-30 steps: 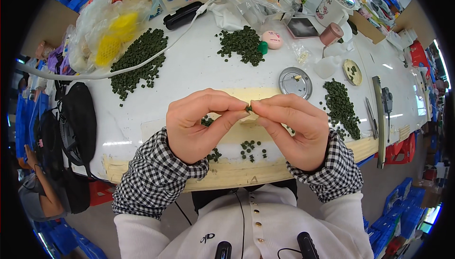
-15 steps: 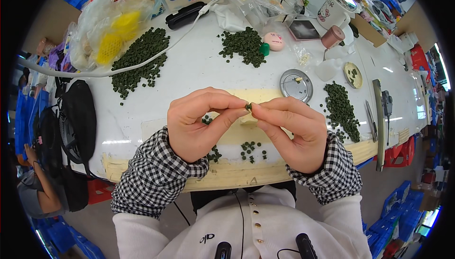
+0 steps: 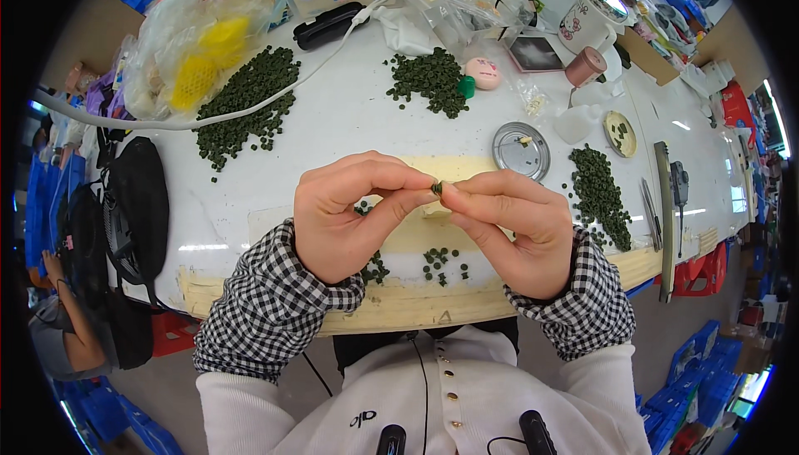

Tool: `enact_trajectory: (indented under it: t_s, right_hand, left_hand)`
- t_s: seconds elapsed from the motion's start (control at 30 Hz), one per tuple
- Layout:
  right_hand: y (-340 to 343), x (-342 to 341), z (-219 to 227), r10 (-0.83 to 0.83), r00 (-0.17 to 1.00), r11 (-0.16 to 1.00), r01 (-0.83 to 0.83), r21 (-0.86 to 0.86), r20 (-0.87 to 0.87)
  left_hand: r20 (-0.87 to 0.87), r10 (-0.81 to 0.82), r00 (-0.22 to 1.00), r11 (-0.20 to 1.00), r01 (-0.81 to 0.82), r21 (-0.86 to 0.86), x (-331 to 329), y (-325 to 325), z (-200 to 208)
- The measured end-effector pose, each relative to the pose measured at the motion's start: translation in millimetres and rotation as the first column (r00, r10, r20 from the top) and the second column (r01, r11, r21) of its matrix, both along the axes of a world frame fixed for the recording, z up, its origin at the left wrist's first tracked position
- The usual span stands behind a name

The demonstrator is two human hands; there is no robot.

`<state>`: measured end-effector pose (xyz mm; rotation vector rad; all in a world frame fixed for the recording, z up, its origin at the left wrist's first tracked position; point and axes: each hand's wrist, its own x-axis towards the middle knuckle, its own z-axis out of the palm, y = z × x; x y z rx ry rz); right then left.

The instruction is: Manually picking and sorting small green plastic components on a workbench.

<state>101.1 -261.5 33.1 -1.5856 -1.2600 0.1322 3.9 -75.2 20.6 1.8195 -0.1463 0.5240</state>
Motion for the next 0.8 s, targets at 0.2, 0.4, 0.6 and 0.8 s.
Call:
enact_trajectory:
  t_s: [0.2,0.4,0.6,0.8]
  right_hand:
    - [1.3,0.8,1.4,-0.005,1.000,1.000,0.005,0.009,-0.011]
    - [0.4,0.3,0.9,-0.010,1.000,1.000,0.011,0.013,-0.023]
    - [-1.1,-1.5,3.8,-0.008,0.997,0.999,0.005,-0.040,-0.079]
    - [-8.7,19.7,12.7,-0.232,0.965,0.973,0.230,0.032,0.120]
  left_hand:
    - [0.014,0.009,1.000,1.000,-0.009,0.003,0.4,-0.2,0.9]
    - [0.010,-0.003,1.000,0.998,0.004,-0.055,0.0,-0.8,-2.2]
    - [0.007,-0.010,1.000,0.998,0.011,-0.066,0.8,-1.0,-2.0]
    - [-0.044,-0.021,0.999,1.000,0.021,-0.003,-1.0,0.9,0.5]
